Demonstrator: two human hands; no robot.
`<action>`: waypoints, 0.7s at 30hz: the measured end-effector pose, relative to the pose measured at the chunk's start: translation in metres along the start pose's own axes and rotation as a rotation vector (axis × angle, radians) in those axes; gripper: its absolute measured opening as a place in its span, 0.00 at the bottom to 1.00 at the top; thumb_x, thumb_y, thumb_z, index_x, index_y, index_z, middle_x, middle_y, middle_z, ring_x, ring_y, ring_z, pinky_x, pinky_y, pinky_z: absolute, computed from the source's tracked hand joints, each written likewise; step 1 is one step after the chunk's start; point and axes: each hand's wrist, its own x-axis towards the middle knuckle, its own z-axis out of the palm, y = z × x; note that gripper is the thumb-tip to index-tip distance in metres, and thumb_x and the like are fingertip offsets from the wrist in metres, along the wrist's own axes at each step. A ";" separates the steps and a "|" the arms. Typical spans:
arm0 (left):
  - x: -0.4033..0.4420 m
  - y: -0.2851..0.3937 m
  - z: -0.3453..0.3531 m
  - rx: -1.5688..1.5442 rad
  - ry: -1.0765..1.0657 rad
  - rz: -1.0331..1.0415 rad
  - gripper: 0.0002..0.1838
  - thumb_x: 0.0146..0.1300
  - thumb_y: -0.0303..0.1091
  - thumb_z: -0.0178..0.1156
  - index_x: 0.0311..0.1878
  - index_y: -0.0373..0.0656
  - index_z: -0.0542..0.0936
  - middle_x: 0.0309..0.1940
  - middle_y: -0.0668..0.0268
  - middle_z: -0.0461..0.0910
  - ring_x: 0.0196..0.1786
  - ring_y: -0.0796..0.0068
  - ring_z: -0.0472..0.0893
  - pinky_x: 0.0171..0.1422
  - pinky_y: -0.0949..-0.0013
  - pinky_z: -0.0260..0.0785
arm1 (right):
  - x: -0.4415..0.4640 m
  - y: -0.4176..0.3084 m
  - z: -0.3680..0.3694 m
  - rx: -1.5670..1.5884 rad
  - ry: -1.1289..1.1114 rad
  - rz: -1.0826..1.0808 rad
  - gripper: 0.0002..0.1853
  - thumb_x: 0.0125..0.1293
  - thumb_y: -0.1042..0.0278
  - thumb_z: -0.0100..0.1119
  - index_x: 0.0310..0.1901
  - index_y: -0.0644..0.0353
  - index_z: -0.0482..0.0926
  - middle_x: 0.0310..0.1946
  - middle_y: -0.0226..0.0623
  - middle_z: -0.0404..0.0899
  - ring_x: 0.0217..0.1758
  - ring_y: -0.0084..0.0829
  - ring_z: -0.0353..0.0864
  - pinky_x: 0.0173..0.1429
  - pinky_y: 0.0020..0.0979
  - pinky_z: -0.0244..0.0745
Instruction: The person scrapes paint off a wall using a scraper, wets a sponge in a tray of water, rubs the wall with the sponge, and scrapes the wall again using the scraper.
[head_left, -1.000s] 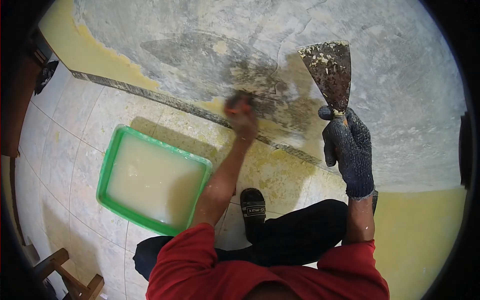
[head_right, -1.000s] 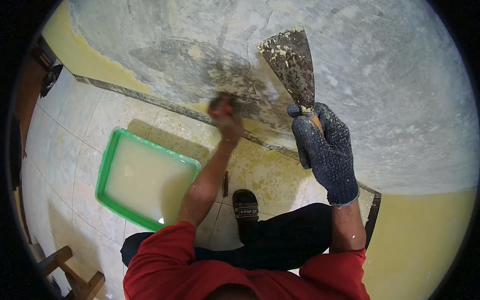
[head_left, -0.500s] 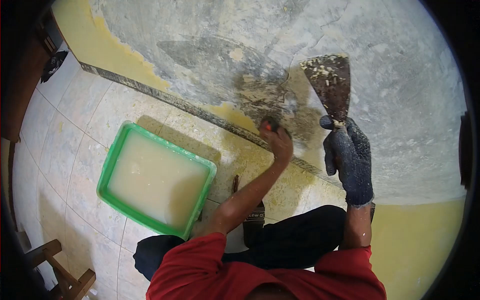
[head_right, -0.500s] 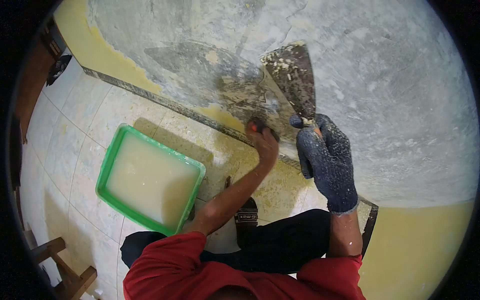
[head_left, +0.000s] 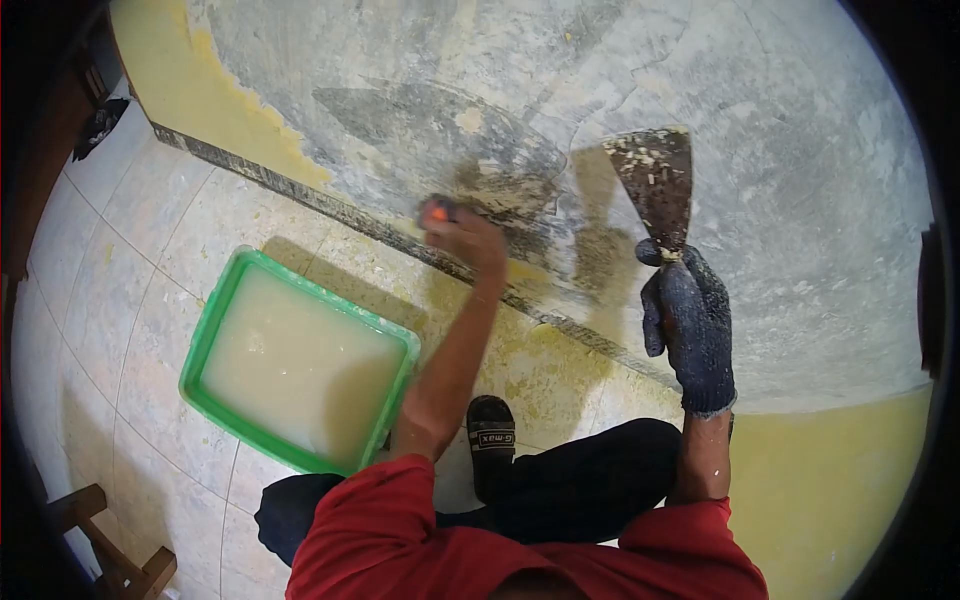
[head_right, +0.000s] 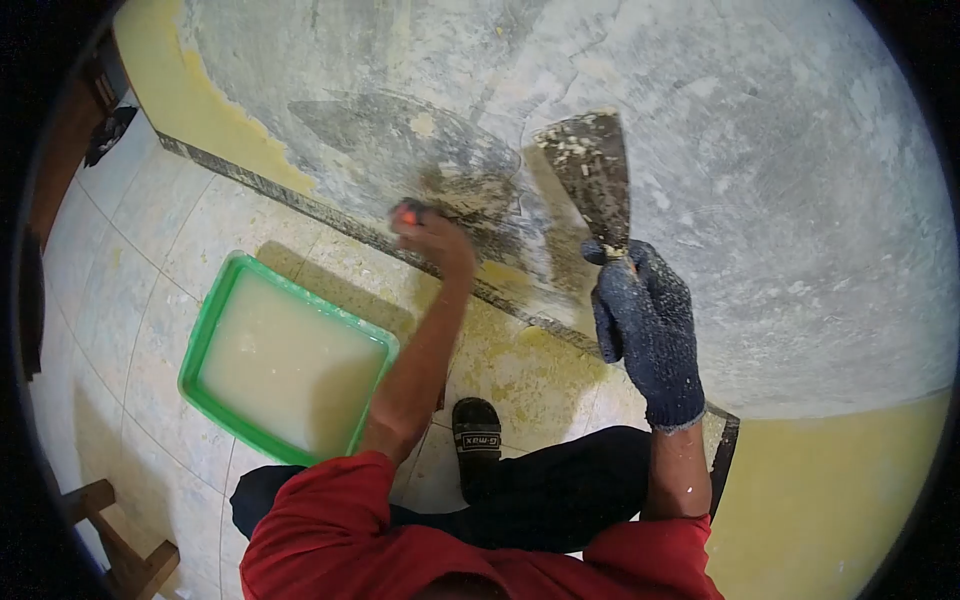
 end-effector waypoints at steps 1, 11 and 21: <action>-0.028 -0.006 0.016 -0.485 -0.032 -0.208 0.22 0.67 0.35 0.48 0.59 0.33 0.61 0.53 0.45 0.64 0.55 0.49 0.67 0.58 0.50 0.61 | 0.001 -0.001 -0.001 0.021 0.021 -0.007 0.16 0.71 0.61 0.50 0.50 0.64 0.76 0.16 0.24 0.66 0.13 0.14 0.60 0.16 0.21 0.53; -0.059 0.028 -0.004 -0.271 -0.716 0.679 0.16 0.57 0.29 0.58 0.48 0.37 0.73 0.49 0.52 0.68 0.53 0.59 0.69 0.55 0.56 0.61 | 0.007 0.014 -0.005 -0.050 0.082 -0.030 0.15 0.71 0.58 0.51 0.48 0.62 0.77 0.17 0.23 0.66 0.13 0.14 0.60 0.17 0.20 0.54; 0.069 0.047 -0.010 -0.043 0.178 0.117 0.16 0.63 0.23 0.45 0.54 0.26 0.64 0.46 0.42 0.65 0.46 0.48 0.72 0.51 0.52 0.66 | -0.008 0.008 -0.019 0.044 0.192 -0.086 0.19 0.72 0.53 0.49 0.51 0.61 0.77 0.18 0.25 0.67 0.12 0.15 0.60 0.16 0.21 0.52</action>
